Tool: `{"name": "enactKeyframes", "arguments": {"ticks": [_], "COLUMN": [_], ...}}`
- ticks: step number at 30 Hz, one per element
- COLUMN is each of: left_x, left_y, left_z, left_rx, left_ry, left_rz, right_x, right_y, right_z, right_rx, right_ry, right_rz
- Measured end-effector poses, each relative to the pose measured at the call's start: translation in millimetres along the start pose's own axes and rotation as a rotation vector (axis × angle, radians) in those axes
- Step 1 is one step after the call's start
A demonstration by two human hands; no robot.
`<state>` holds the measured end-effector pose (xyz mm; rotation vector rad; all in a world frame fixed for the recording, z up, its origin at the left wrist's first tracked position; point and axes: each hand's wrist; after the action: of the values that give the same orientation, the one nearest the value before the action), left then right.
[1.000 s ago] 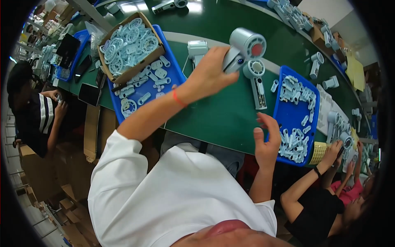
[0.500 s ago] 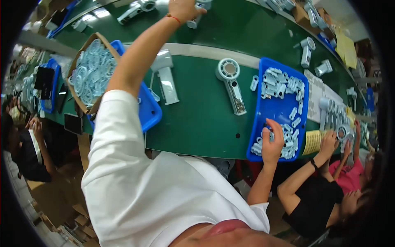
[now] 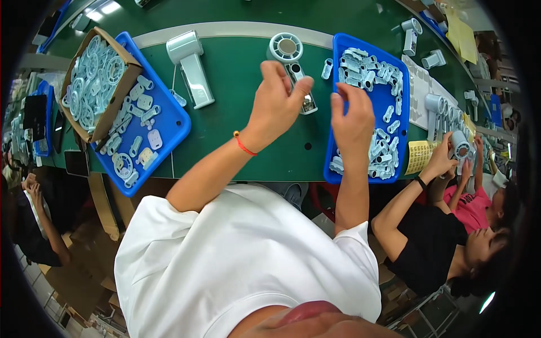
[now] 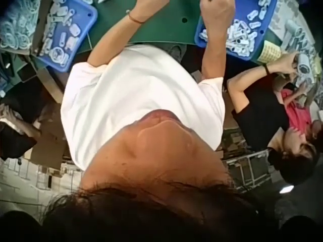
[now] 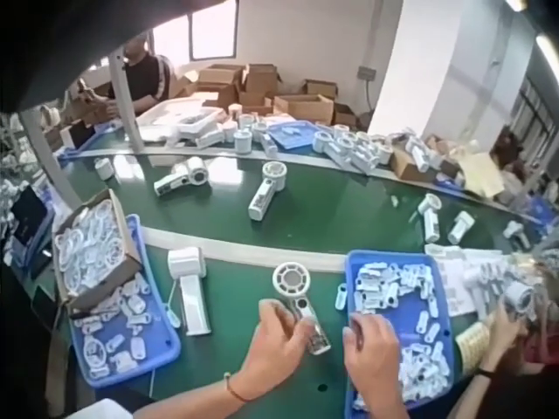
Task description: Assembling components of handheld electric fans on a production line.
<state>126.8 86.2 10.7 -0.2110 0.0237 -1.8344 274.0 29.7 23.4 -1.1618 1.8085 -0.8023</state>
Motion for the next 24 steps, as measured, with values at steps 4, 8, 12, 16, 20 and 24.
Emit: {"name": "enactKeyframes", "arguments": {"ticks": [4, 8, 12, 16, 20, 24], "left_x": [0.2, 21.0, 57.9, 73.2, 81.5, 88.4], "left_y": [-3.4, -31.2, -49.8, -66.0, -79.1, -88.6], "left_z": [-33.2, -28.9, -31.0, -33.3, -31.9, -33.2], "left_rx": [0.491, 0.703, 0.841, 0.887, 0.793, 0.525], "left_ry": [-0.161, -0.290, -0.181, -0.029, 0.013, 0.029], "left_rz": [0.179, -0.096, -0.284, -0.337, -0.364, -0.322], "right_x": [8.3, 28.9, 60.5, 81.4, 88.9, 90.4], "right_y": [42.7, 33.9, 30.7, 35.3, 40.3, 39.6], "right_z": [-21.2, -46.9, -67.1, -81.8, -82.3, -84.0], "right_rx": [0.060, -0.055, -0.020, -0.056, -0.254, -0.253], "right_ry": [-0.078, -0.125, -0.372, -0.363, -0.238, -0.328], "right_rz": [-0.123, -0.119, 0.124, 0.140, 0.014, -0.028]}}
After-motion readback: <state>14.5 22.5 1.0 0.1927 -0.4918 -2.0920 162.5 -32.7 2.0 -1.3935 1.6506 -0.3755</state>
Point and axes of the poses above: each hand's wrist, its own x-axis away from the middle knuckle, its own y-axis out of the palm, z = x × y, and after that the axes turned 2 degrees about x, right-handed
